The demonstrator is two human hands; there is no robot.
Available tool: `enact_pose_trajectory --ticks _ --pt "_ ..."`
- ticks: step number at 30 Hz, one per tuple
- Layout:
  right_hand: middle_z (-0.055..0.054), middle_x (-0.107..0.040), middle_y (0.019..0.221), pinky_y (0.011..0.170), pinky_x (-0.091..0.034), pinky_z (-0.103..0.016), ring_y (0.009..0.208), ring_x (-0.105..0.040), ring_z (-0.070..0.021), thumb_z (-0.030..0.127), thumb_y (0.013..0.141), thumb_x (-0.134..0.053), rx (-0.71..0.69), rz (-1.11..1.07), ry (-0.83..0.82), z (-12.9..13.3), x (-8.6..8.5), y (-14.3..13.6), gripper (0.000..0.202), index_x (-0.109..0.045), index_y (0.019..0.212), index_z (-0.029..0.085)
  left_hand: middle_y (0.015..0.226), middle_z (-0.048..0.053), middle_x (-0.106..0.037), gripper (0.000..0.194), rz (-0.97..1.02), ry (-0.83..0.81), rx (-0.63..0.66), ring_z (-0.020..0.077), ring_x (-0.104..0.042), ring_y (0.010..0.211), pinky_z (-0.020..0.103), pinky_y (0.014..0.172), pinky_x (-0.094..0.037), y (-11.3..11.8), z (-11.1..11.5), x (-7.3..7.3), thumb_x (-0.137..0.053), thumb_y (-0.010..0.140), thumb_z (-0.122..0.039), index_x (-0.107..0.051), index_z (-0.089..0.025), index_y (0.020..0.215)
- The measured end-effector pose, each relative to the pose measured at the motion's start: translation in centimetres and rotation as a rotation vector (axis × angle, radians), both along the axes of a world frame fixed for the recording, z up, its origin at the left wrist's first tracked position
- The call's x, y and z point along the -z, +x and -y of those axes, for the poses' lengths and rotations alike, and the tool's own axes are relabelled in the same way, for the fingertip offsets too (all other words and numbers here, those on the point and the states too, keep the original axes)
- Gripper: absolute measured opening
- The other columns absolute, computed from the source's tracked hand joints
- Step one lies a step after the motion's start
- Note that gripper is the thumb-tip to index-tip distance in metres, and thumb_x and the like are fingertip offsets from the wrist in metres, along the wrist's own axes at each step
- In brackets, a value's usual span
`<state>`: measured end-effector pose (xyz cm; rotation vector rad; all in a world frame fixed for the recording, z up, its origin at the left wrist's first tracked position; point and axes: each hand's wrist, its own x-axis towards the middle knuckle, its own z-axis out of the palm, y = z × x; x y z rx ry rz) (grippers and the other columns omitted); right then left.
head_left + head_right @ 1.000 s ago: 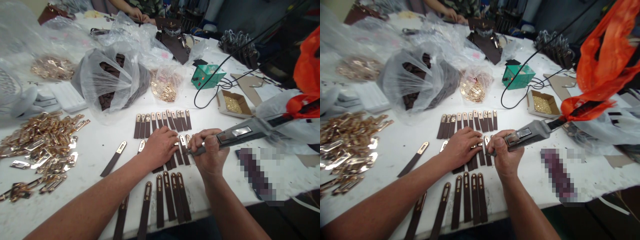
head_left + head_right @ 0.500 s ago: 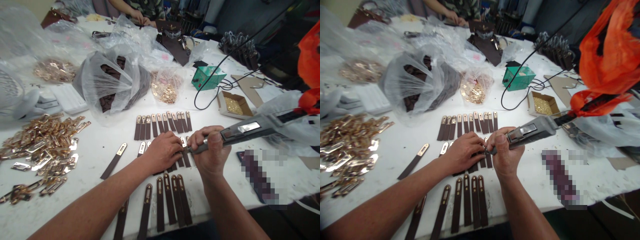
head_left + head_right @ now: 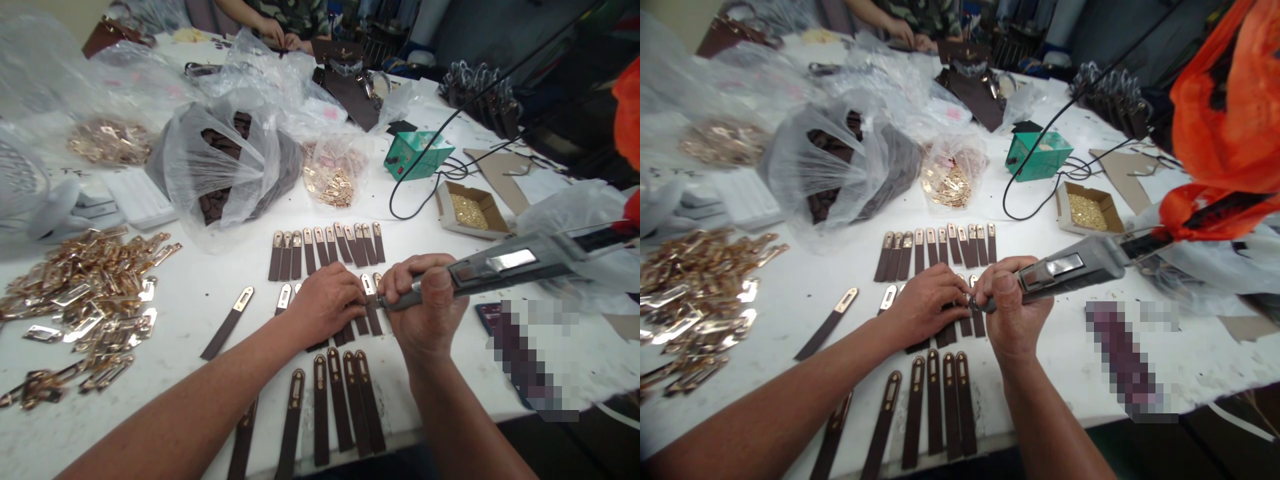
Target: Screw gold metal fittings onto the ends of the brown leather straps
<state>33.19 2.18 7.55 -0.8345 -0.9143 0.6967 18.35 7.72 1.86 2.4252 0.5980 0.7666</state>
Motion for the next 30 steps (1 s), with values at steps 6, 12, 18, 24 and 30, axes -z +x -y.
enact_pose_trajectory --ticks 6,12,18,24,30 --pt "0.004 -0.056 0.066 0.054 -0.048 -0.028 0.051 -0.054 -0.0115 0.044 0.093 -0.082 -0.027 -0.061 0.024 0.11 0.17 -0.21 0.032 -0.063 0.090 0.019 0.103 0.002 -0.077 0.022 0.024 -0.005 0.001 0.0199 -0.063 0.098 0.036 0.091 -0.050 -0.03 0.05 0.23 -0.076 0.099 -0.039 -0.075 -0.019 0.090" --pt "0.005 -0.055 0.065 0.054 -0.048 -0.027 0.050 -0.053 -0.0109 0.047 0.092 -0.082 -0.011 -0.049 -0.001 0.29 -0.08 -0.39 0.034 -0.062 0.090 0.020 0.100 0.002 -0.077 0.025 0.025 -0.008 -0.009 0.0199 -0.063 0.098 0.036 0.091 -0.050 -0.09 0.04 0.30 -0.079 0.097 -0.041 -0.074 -0.019 0.086" --pt "0.005 -0.054 0.065 0.054 -0.048 -0.028 0.050 -0.053 -0.0110 0.046 0.093 -0.082 -0.022 -0.054 0.017 0.28 -0.13 -0.43 0.032 -0.063 0.090 0.020 0.100 0.002 -0.076 0.026 0.010 -0.028 -0.009 0.0198 -0.063 0.098 0.036 0.091 -0.050 -0.11 0.01 0.33 -0.078 0.098 -0.043 -0.074 -0.020 0.086" --pt "0.006 -0.052 0.064 0.052 -0.047 -0.027 0.050 -0.051 -0.0112 0.050 0.092 -0.081 0.003 -0.042 0.015 0.28 -0.27 -0.55 0.036 -0.061 0.089 0.021 0.099 0.002 -0.077 0.028 0.024 -0.044 -0.023 0.0197 -0.063 0.098 0.036 0.090 -0.050 -0.14 0.10 0.39 -0.080 0.096 -0.043 -0.073 -0.020 0.082" --pt "0.006 -0.052 0.064 0.051 -0.045 -0.027 0.049 -0.051 -0.0111 0.048 0.093 -0.081 -0.008 -0.057 0.032 0.29 -0.65 -0.55 0.034 -0.061 0.089 0.020 0.098 0.001 -0.077 0.028 0.053 -0.043 -0.027 0.0190 -0.063 0.096 0.035 0.088 -0.051 -0.09 0.11 0.32 -0.082 0.095 -0.042 -0.072 -0.019 0.082"
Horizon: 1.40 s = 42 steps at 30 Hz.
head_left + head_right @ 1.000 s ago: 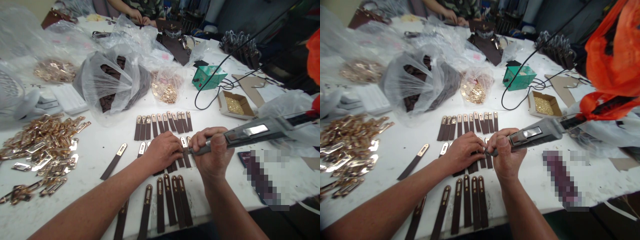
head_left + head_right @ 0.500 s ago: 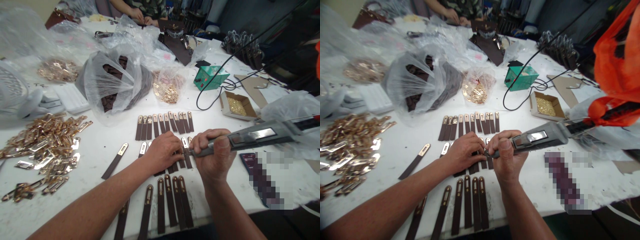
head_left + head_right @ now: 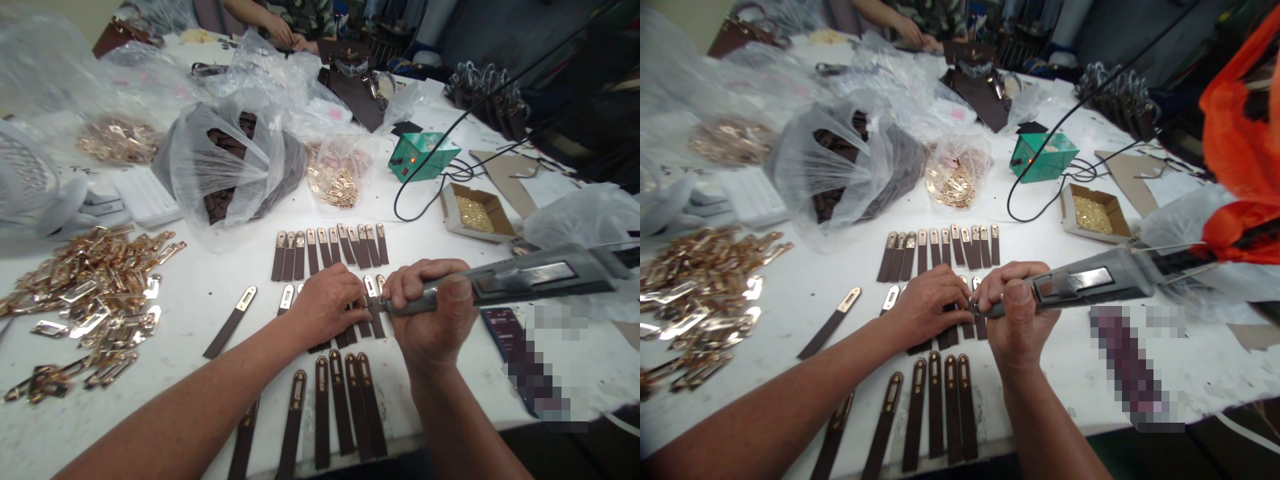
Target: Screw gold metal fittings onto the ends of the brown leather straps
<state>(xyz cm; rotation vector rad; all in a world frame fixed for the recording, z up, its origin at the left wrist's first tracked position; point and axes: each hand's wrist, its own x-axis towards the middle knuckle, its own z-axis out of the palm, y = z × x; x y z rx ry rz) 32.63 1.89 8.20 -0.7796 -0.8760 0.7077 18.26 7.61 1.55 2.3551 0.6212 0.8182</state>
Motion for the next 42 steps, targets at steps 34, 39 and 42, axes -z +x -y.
enact_pose_trajectory --ticks 34,39,42 --pt "0.004 -0.056 0.063 0.049 -0.046 -0.029 0.050 -0.054 -0.0134 0.042 0.096 -0.080 0.002 0.115 -0.048 -3.1 2.3 3.7 0.029 -0.064 0.088 0.019 0.149 0.003 -0.066 0.054 -0.379 0.129 -0.010 0.0310 -0.055 0.128 0.049 0.099 -0.043 0.1 0.1 -1.4 -0.070 0.099 -0.060 -0.069 -0.021 0.136" --pt "0.004 -0.057 0.064 0.050 -0.046 -0.029 0.051 -0.056 -0.0134 0.042 0.096 -0.080 0.000 0.129 -0.069 -3.1 2.8 3.6 0.029 -0.064 0.090 0.019 0.149 0.003 -0.065 0.055 -0.378 0.102 -0.009 0.0316 -0.053 0.130 0.050 0.103 -0.043 0.2 0.1 -1.5 -0.072 0.098 -0.060 -0.069 -0.021 0.138" --pt "0.004 -0.057 0.063 0.050 -0.046 -0.029 0.050 -0.056 -0.0136 0.041 0.096 -0.080 -0.008 0.131 -0.073 -3.2 3.0 3.5 0.028 -0.064 0.089 0.020 0.148 0.003 -0.066 0.054 -0.368 0.085 -0.013 0.0313 -0.053 0.128 0.050 0.104 -0.044 0.4 0.0 -1.5 -0.071 0.099 -0.059 -0.070 -0.021 0.137"
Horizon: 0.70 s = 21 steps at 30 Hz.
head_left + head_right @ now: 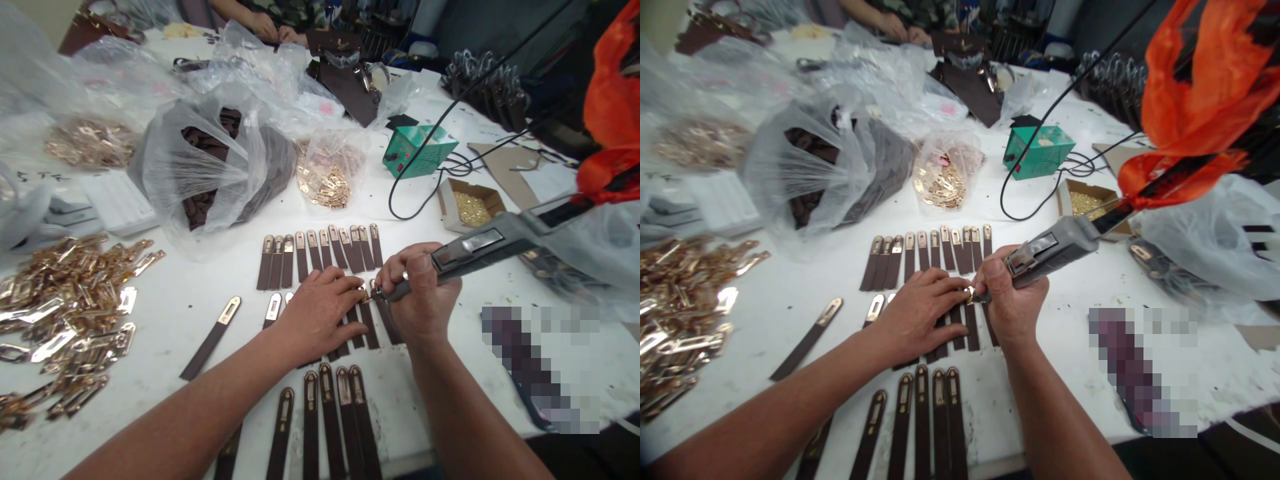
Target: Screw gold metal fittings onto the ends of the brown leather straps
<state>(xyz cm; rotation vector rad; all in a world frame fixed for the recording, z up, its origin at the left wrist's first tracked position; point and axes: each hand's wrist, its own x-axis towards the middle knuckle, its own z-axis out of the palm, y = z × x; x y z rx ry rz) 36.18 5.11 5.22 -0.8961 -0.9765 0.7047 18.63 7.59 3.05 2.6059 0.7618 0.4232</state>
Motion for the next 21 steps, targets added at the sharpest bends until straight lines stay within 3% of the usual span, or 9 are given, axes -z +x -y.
enact_pose_trajectory --ticks 8,16,21 --pt "0.004 -0.056 0.062 0.048 -0.043 -0.027 0.048 -0.054 -0.0124 0.041 0.095 -0.082 -0.014 -0.005 0.000 -0.1 0.3 -0.1 0.030 -0.062 0.087 0.020 0.139 0.005 -0.070 0.045 0.025 -0.036 -0.046 0.0300 -0.055 0.122 0.048 0.106 -0.046 0.7 0.2 -0.3 -0.070 0.101 -0.052 -0.074 -0.018 0.129" --pt "0.004 -0.056 0.062 0.050 -0.048 -0.028 0.048 -0.056 -0.0127 0.042 0.092 -0.084 -0.030 -0.009 -0.022 0.0 0.3 0.1 0.034 -0.061 0.081 0.019 0.124 0.007 -0.073 0.042 -0.123 -0.010 -0.006 0.0303 -0.057 0.114 0.048 0.101 -0.049 1.8 -0.5 -2.1 -0.077 0.096 -0.045 -0.074 -0.015 0.124" --pt "0.004 -0.057 0.062 0.050 -0.046 -0.027 0.050 -0.056 -0.0123 0.040 0.093 -0.083 -0.026 -0.022 -0.030 0.1 0.3 0.3 0.032 -0.061 0.082 0.019 0.120 0.005 -0.074 0.035 -0.026 -0.064 -0.026 0.0282 -0.058 0.111 0.046 0.100 -0.050 2.1 -1.2 -1.2 -0.084 0.091 -0.041 -0.076 -0.017 0.115"
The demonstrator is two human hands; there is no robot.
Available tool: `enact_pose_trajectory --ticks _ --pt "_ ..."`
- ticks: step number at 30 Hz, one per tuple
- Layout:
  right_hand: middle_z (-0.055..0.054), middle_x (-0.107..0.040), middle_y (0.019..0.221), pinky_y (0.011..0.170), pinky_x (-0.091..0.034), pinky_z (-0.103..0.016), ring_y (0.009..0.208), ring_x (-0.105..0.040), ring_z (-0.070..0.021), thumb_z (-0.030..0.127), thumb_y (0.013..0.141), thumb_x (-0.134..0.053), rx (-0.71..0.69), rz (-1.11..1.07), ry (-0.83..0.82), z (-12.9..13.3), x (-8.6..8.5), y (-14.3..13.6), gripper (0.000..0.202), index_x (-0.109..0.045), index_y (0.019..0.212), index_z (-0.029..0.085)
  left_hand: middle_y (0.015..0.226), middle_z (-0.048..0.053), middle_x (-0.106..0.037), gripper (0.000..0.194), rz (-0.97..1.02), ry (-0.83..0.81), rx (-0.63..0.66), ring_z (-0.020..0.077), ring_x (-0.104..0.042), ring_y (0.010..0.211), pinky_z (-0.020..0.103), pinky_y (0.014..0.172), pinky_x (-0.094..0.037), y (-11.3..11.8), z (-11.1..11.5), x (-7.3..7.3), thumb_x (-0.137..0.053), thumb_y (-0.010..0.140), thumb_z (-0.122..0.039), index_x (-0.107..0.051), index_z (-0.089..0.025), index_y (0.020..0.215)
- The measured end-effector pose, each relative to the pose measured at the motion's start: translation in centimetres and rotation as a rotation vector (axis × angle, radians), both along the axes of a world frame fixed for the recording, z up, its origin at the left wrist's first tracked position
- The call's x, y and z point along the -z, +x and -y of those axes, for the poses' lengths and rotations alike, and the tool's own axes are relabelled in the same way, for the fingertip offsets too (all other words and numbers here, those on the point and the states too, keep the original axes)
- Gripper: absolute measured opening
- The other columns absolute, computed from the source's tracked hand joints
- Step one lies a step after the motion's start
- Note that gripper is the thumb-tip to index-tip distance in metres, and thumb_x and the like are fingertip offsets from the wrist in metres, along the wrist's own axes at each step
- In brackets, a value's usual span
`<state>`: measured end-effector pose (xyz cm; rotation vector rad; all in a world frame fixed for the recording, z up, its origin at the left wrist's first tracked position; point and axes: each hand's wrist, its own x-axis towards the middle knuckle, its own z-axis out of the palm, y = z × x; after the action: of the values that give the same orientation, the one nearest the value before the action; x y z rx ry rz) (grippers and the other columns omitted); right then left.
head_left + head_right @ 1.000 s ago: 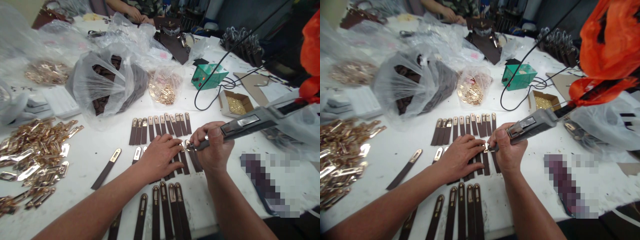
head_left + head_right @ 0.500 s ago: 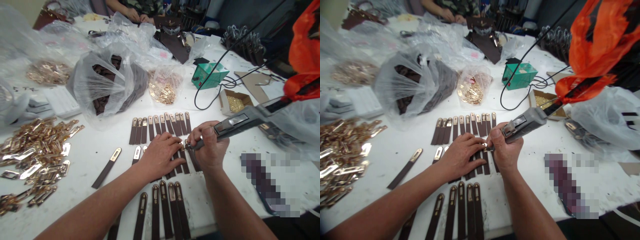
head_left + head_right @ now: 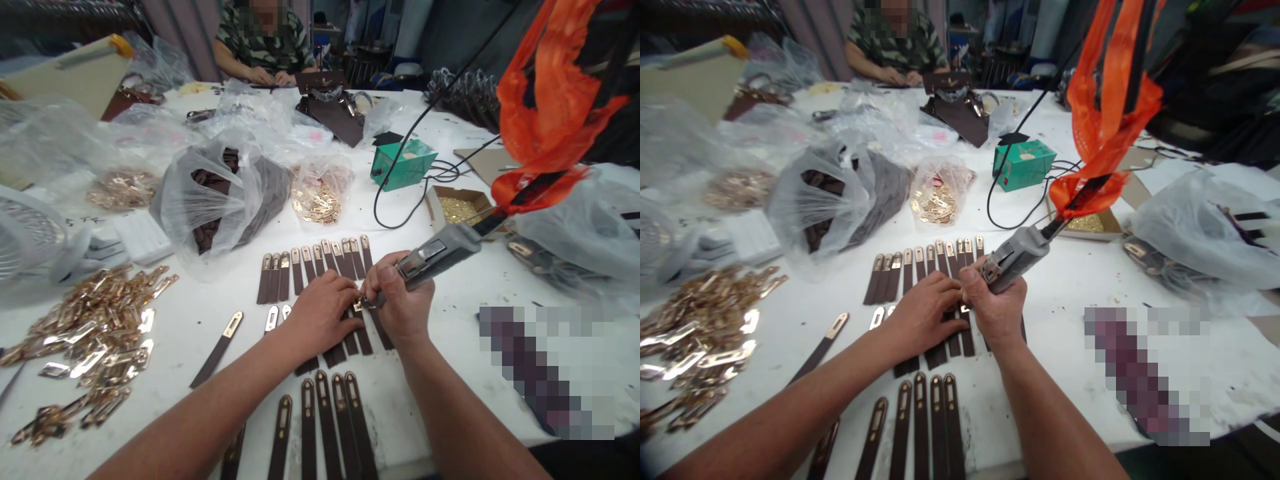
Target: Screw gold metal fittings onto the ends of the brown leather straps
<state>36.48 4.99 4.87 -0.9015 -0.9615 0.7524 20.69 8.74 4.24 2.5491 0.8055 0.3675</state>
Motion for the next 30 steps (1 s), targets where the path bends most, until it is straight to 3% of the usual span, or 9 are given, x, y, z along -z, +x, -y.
enact_pose_trajectory --ticks 6,13,23,30 --pt "0.003 -0.058 0.065 0.048 -0.042 -0.026 0.049 -0.055 -0.0116 0.040 0.093 -0.083 0.001 0.001 0.002 -0.2 0.1 0.2 0.030 -0.063 0.086 0.019 0.129 0.005 -0.074 0.036 0.145 -0.029 -0.057 0.0282 -0.059 0.115 0.047 0.103 -0.049 -0.2 0.1 1.5 -0.087 0.089 -0.037 -0.075 -0.019 0.118" --pt "0.005 -0.056 0.064 0.051 -0.045 -0.028 0.050 -0.055 -0.0123 0.038 0.095 -0.081 -0.027 -0.017 0.003 0.0 0.0 0.1 0.024 -0.064 0.094 0.020 0.128 0.005 -0.074 0.034 0.154 -0.037 -0.036 0.0285 -0.058 0.113 0.047 0.101 -0.050 -0.3 -0.1 1.6 -0.086 0.089 -0.038 -0.076 -0.019 0.115" --pt "0.003 -0.055 0.062 0.051 -0.047 -0.029 0.052 -0.054 -0.0138 0.055 0.093 -0.079 0.079 0.115 -0.053 0.0 0.1 -0.2 0.038 -0.063 0.088 0.021 0.126 0.003 -0.074 0.031 0.127 -0.026 -0.031 0.0277 -0.058 0.113 0.046 0.098 -0.049 -0.4 0.0 1.6 -0.082 0.093 -0.042 -0.076 -0.020 0.114" --pt "0.002 -0.060 0.064 0.052 -0.048 -0.029 0.055 -0.055 -0.0140 0.042 0.092 -0.081 -0.018 0.211 -0.088 -0.2 -0.3 -0.5 0.032 -0.060 0.082 0.021 0.120 0.003 -0.075 0.026 0.105 -0.034 -0.019 0.0277 -0.059 0.112 0.045 0.097 -0.048 -0.3 -0.1 1.5 -0.079 0.096 -0.043 -0.076 -0.021 0.110"
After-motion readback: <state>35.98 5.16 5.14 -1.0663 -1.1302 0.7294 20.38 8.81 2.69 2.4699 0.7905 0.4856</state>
